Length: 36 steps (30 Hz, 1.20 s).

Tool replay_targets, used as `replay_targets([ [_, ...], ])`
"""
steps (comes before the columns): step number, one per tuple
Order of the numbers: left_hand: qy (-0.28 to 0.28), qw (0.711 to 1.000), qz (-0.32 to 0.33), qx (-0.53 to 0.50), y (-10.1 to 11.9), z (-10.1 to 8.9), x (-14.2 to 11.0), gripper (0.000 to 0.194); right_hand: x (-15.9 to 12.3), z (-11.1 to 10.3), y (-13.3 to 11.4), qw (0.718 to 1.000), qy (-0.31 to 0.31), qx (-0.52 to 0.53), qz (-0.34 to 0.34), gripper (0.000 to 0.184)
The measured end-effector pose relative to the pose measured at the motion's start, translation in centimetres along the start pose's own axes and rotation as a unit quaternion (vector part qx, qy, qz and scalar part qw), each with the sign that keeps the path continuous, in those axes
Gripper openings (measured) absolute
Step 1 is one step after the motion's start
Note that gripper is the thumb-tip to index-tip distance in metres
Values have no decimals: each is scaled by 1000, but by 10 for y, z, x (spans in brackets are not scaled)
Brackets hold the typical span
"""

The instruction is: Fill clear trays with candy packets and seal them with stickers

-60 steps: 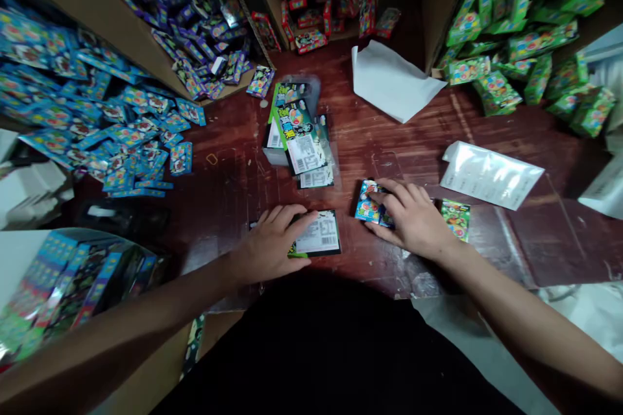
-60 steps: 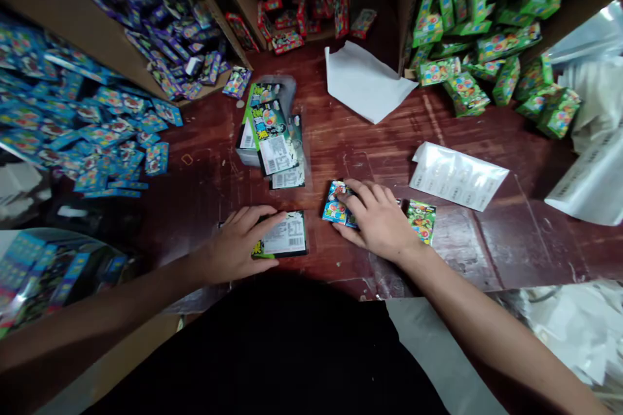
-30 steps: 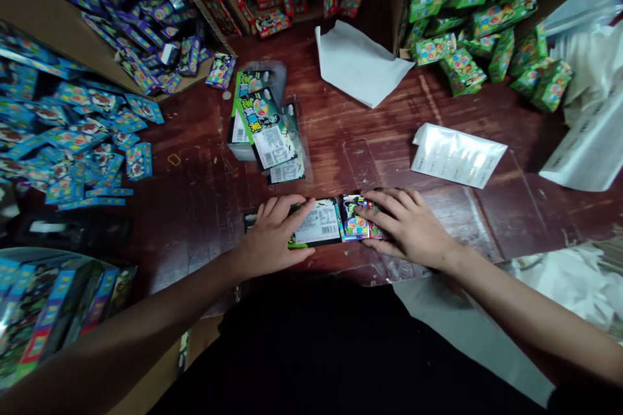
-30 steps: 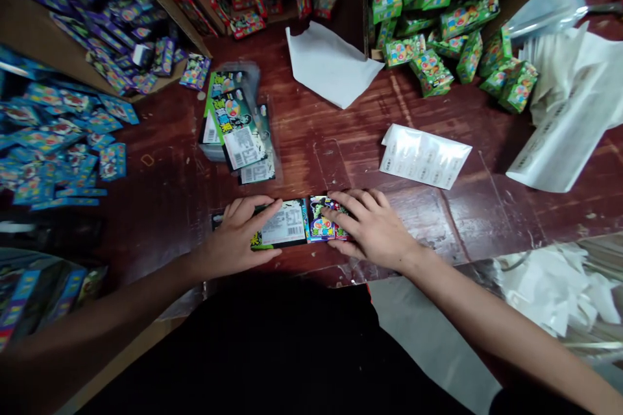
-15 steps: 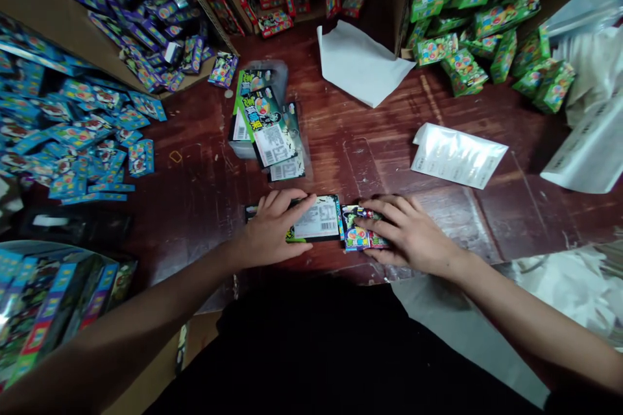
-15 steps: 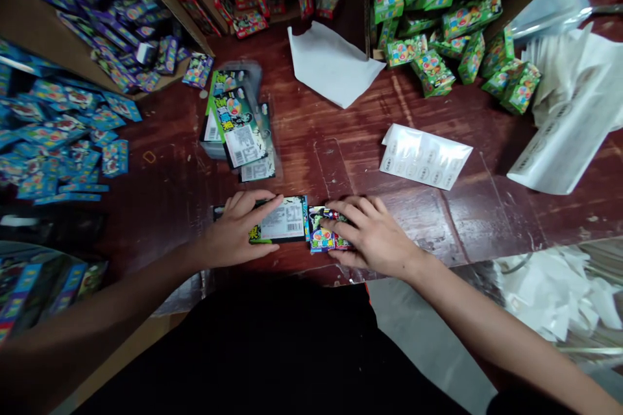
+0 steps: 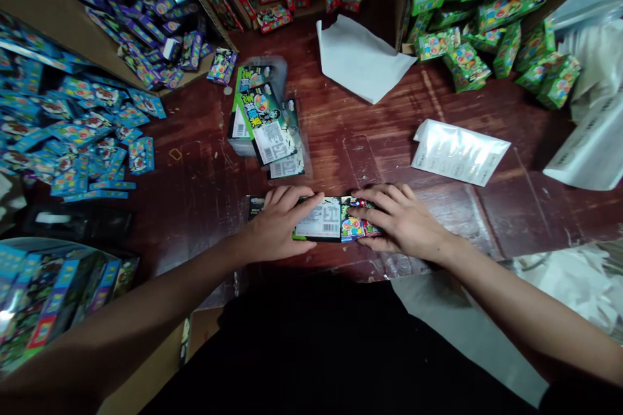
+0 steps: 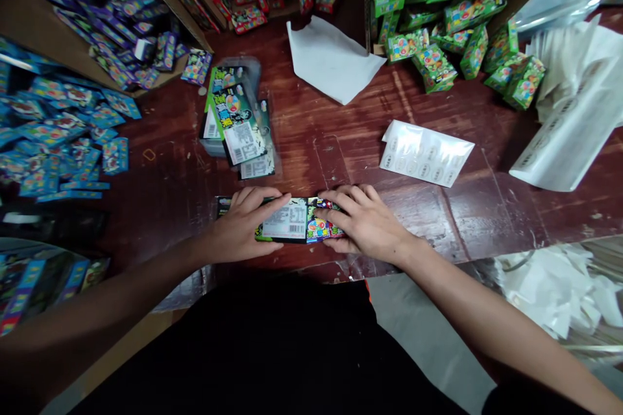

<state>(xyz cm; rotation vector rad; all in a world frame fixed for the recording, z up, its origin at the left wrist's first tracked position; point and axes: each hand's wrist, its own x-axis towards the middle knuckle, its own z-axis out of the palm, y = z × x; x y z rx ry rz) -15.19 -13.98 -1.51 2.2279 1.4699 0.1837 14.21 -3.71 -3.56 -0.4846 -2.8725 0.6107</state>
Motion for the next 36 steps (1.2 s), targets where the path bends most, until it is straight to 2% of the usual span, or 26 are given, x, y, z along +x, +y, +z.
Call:
replay_targets([
  [4,-3,1000,-16,0,0,-3,0,83,-6,-10,7,1000,7,3,6,51],
  [8,14,998,-58,9,6,0,1,85,-13,-7,1,993,76,-28,89,50],
  [10,27,996,-81,11,9,4,3,87,-15,1,-8,990,86,-32,112,49],
  [13,38,995,-95,16,14,9,6,89,-15,12,-19,990,76,-14,116,50],
  [17,26,999,-42,23,14,9,12,84,-6,13,-21,997,44,3,71,50],
  [19,18,999,-23,25,12,7,14,82,-5,6,-16,999,29,7,46,65],
  [22,8,999,-28,25,7,4,15,84,-15,-9,-3,998,20,-9,50,100],
  [24,6,999,-32,25,5,3,15,86,-28,-14,7,998,11,-22,59,111],
  [26,8,999,-33,25,5,4,17,88,-38,-12,14,998,0,-24,56,105],
  [30,2,999,-26,21,13,6,24,89,-35,6,14,998,8,-11,54,73],
  [33,3,1000,-24,18,18,6,26,88,-23,10,13,998,25,6,55,67],
  [36,7,999,-31,15,18,5,26,88,-18,3,17,998,33,34,39,66],
])
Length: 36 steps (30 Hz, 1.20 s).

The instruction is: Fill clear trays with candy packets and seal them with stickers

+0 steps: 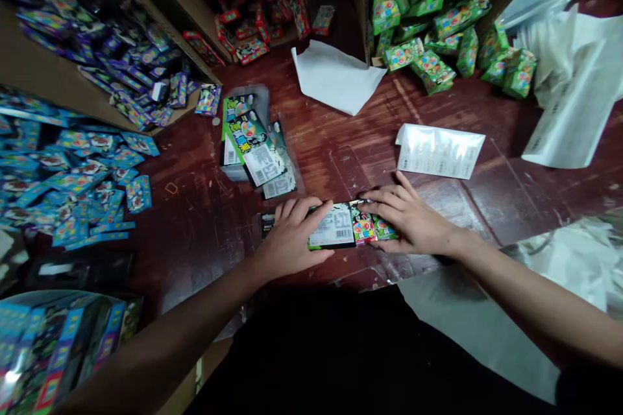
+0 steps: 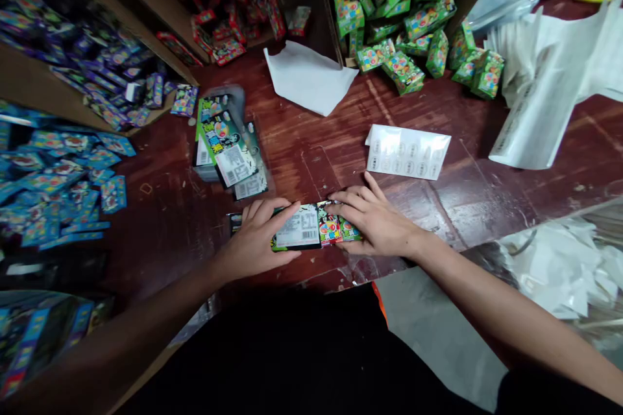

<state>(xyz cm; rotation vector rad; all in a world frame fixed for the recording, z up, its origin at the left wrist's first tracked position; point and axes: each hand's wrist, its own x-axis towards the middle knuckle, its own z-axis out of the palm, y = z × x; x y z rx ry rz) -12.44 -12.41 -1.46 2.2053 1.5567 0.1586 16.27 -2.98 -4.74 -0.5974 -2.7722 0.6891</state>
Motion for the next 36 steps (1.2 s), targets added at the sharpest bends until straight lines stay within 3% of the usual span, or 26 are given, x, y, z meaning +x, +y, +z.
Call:
replay_targets([
  [3,9,1000,-17,-1,-1,0,-3,87,-2,-8,5,1000,23,19,3,64],
  [9,53,996,-76,-14,5,5,-5,88,-5,1,-6,986,133,-25,97,60],
  [14,63,995,-82,2,13,8,0,87,-5,9,-15,991,96,24,93,60],
  [18,35,998,-56,3,16,10,6,88,-4,5,-9,996,44,68,39,64],
  [21,29,999,-45,6,15,12,9,88,-7,-1,-1,995,28,98,18,90],
  [24,32,999,-41,11,14,12,11,87,-18,-10,8,994,25,102,41,112],
  [29,31,999,-31,15,18,11,16,85,-27,-15,22,994,20,104,25,81],
  [36,22,1000,-11,11,21,7,20,86,-11,-12,27,994,6,105,4,83],
])
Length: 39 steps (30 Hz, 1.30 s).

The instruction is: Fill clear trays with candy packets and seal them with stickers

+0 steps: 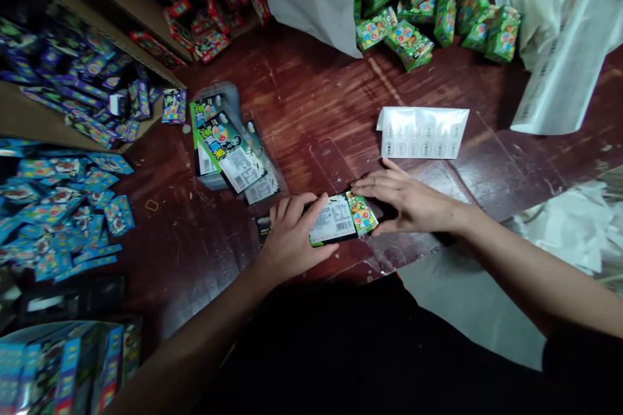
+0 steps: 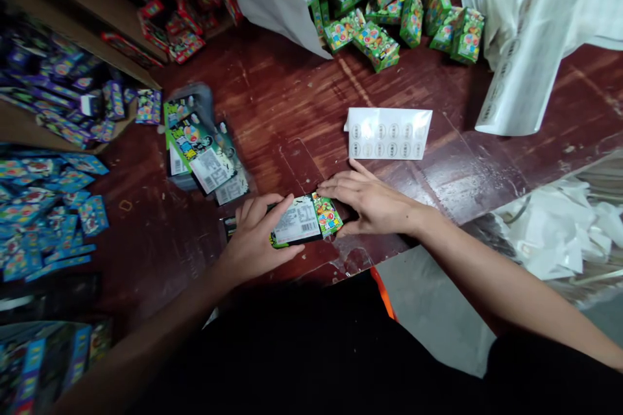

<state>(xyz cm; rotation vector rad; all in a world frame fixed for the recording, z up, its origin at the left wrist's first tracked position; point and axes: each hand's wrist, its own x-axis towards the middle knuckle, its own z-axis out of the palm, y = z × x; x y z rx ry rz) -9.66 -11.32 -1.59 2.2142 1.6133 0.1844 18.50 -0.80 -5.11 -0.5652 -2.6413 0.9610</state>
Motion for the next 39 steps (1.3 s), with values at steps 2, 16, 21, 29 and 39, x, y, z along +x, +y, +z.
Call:
replay_targets([
  [2,8,1000,-3,-1,-1,-2,0,85,1,-7,-2,1000,-4,8,-7,81],
  [16,138,988,-76,-3,5,-5,-6,81,16,-17,-26,995,81,-32,40,76],
  [21,175,981,-85,20,11,-4,-8,76,29,-28,-24,996,63,-58,25,76],
  [29,199,949,-197,-144,12,-4,8,108,61,-24,-31,993,50,95,42,77],
  [39,96,827,-131,-538,-16,-1,1,65,76,27,-38,916,140,326,189,32],
])
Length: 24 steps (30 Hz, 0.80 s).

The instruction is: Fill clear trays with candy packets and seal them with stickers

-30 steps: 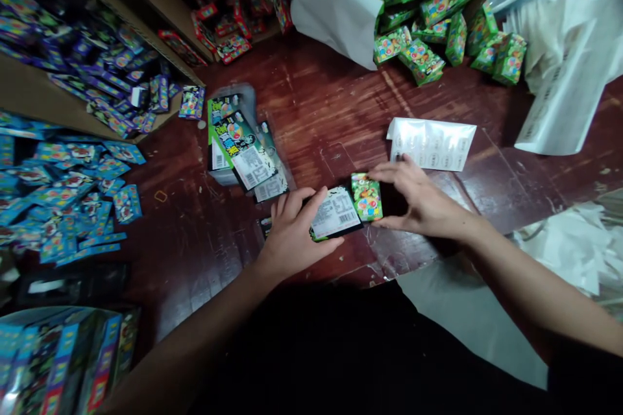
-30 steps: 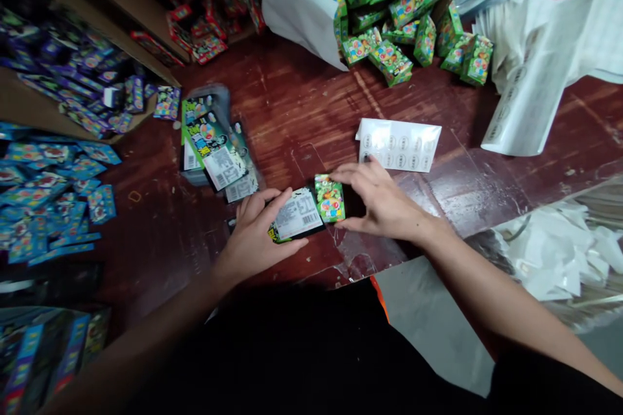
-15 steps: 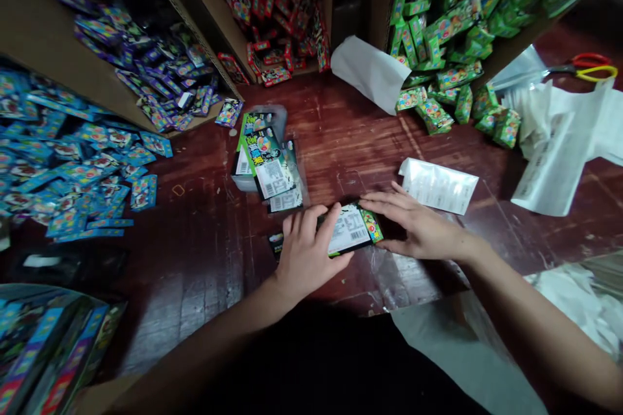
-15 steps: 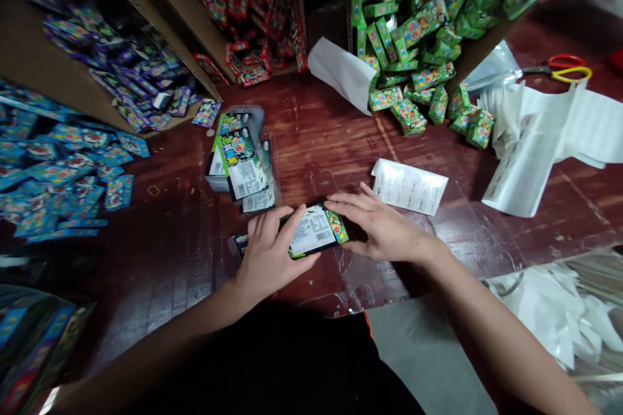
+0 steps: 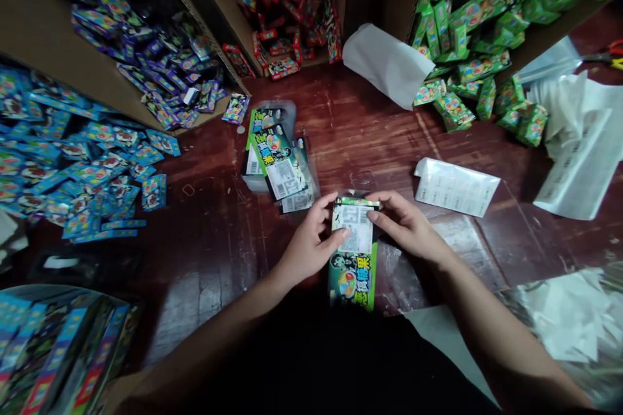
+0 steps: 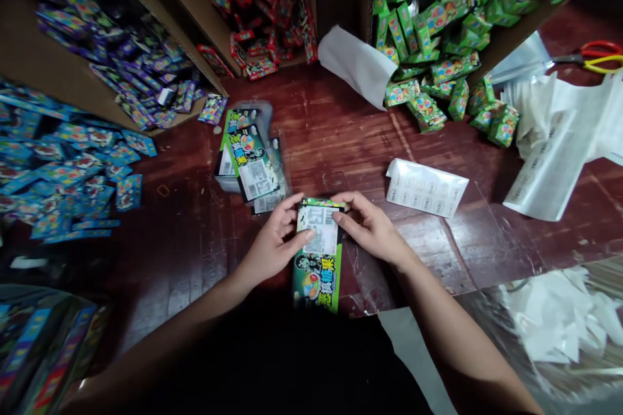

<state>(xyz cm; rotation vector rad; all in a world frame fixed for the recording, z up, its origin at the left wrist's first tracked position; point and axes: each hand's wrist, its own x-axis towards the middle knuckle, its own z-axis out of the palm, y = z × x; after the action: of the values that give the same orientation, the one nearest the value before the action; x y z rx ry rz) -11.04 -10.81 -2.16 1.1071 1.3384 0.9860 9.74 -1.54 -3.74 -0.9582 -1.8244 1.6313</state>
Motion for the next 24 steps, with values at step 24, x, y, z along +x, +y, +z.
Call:
replay_targets([
  [24,12,998,-45,48,20,-11,37,23,-18,4,-11,995,97,8,-6,22],
])
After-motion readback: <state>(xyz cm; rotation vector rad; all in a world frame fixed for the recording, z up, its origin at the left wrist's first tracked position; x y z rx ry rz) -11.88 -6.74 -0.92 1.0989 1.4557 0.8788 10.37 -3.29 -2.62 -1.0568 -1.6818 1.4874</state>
